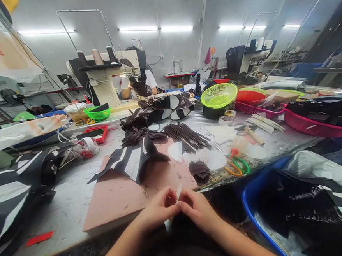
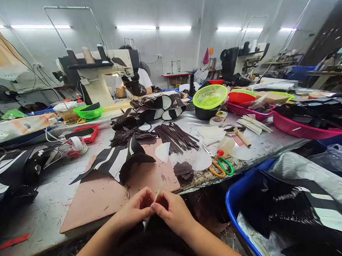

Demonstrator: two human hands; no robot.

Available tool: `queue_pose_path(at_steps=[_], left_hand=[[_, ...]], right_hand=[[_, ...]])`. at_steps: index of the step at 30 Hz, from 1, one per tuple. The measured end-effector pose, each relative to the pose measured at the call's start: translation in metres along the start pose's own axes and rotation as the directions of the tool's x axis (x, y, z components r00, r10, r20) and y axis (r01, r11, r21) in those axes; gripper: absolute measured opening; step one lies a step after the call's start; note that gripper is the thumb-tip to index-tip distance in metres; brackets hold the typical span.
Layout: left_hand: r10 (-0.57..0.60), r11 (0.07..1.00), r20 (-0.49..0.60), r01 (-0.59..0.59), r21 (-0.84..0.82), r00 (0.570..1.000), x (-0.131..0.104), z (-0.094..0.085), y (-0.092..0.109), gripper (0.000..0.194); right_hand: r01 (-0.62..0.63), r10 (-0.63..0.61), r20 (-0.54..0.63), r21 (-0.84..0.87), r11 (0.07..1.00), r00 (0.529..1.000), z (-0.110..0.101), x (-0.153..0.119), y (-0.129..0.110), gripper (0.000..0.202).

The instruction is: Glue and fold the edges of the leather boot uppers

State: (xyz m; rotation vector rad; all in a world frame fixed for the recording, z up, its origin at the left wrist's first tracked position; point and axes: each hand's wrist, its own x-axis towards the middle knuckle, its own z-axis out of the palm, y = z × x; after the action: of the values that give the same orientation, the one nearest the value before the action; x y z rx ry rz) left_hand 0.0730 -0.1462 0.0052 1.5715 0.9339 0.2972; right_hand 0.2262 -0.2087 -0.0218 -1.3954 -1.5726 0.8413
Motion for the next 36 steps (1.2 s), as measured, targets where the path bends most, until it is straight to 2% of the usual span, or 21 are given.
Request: queue_pose_path(at_steps=[2,3,4,6,8,11,14,16,17,19,20,21,23,24,25,28,29,30,33,36], left_hand=[[0.083,0.932,0.052,-0.059,-0.359,0.995,-0.005,0.011,0.003,0.046],[0.110,0.881,0.028,-0.084,-0.465,0.994,-0.006,0.015,0.004,0.048],[0.119,0.858,-0.019,-0.112,-0.501,0.993,-0.006,0.018,0.004,0.049],[0.119,0.861,-0.107,-0.156,-0.483,0.987,-0.004,0.022,0.004,0.049],[0.118,0.866,-0.143,-0.173,-0.470,0.983,-0.002,0.024,0.003,0.045],[0.145,0.835,-0.175,-0.215,-0.506,0.974,-0.003,0.027,0.003,0.041],[0.195,0.818,-0.237,-0.291,-0.497,0.952,-0.007,0.027,0.003,0.036],[0.198,0.800,-0.309,-0.335,-0.498,0.930,-0.009,0.022,0.003,0.037],[0.181,0.788,-0.353,-0.350,-0.507,0.918,-0.011,0.019,0.003,0.039],[0.113,0.765,-0.432,-0.356,-0.537,0.895,-0.013,0.010,0.002,0.041],[0.074,0.761,-0.452,-0.343,-0.550,0.889,-0.013,0.005,0.003,0.040],[0.041,0.764,-0.456,-0.322,-0.559,0.889,-0.013,0.002,0.004,0.039],[-0.002,0.761,-0.468,-0.302,-0.574,0.884,-0.014,-0.003,0.008,0.035],[-0.010,0.745,-0.497,-0.326,-0.583,0.868,-0.014,-0.005,0.011,0.035],[-0.015,0.719,-0.552,-0.375,-0.585,0.833,-0.014,-0.007,0.014,0.035],[-0.070,0.653,-0.730,-0.523,-0.549,0.679,-0.017,-0.011,0.021,0.041],[-0.085,0.652,-0.743,-0.526,-0.545,0.664,-0.017,-0.012,0.020,0.045],[-0.089,0.661,-0.729,-0.507,-0.553,0.679,-0.017,-0.011,0.018,0.047],[-0.034,0.710,-0.591,-0.397,-0.582,0.806,-0.014,-0.006,0.007,0.045],[0.012,0.767,-0.516,-0.338,-0.545,0.857,-0.008,0.001,-0.002,0.045]], right_hand=[[-0.004,0.004,-0.016,0.016,1.000,1.000,-0.004,-0.004,-0.007,0.021],[0.002,-0.002,-0.015,0.004,1.000,1.000,-0.007,-0.007,-0.011,0.019],[0.016,-0.016,-0.010,-0.016,1.000,1.000,-0.009,-0.009,-0.015,0.016],[0.057,-0.058,-0.003,-0.050,0.997,0.998,-0.012,-0.012,-0.021,0.010],[0.081,-0.081,-0.008,-0.026,0.996,0.997,-0.012,-0.015,-0.025,0.012],[0.027,-0.018,-0.062,0.159,0.987,0.998,-0.010,-0.015,-0.025,0.021],[-0.043,0.117,-0.150,0.422,0.906,0.982,-0.012,-0.012,-0.019,0.028],[-0.044,0.231,-0.270,0.557,0.829,0.935,-0.023,-0.010,-0.011,0.030],[-0.019,0.293,-0.363,0.599,0.800,0.884,-0.032,-0.009,-0.006,0.030],[0.055,0.384,-0.548,0.622,0.781,0.743,-0.054,-0.004,0.005,0.031],[0.087,0.403,-0.613,0.613,0.785,0.680,-0.066,0.000,0.010,0.032],[0.110,0.406,-0.654,0.600,0.793,0.638,-0.078,0.004,0.015,0.033],[0.130,0.388,-0.691,0.570,0.811,0.610,-0.100,0.016,0.026,0.036],[0.142,0.375,-0.707,0.555,0.820,0.599,-0.109,0.023,0.031,0.037],[0.154,0.361,-0.726,0.536,0.830,0.584,-0.116,0.031,0.036,0.038],[0.163,0.312,-0.776,0.465,0.870,0.549,-0.130,0.055,0.054,0.040],[0.151,0.290,-0.779,0.438,0.886,0.555,-0.131,0.064,0.060,0.040],[0.132,0.266,-0.773,0.410,0.903,0.576,-0.130,0.073,0.066,0.039],[0.056,0.195,-0.698,0.320,0.946,0.689,-0.121,0.101,0.080,0.031],[-0.016,0.150,-0.574,0.231,0.973,0.805,-0.114,0.124,0.085,0.021]])
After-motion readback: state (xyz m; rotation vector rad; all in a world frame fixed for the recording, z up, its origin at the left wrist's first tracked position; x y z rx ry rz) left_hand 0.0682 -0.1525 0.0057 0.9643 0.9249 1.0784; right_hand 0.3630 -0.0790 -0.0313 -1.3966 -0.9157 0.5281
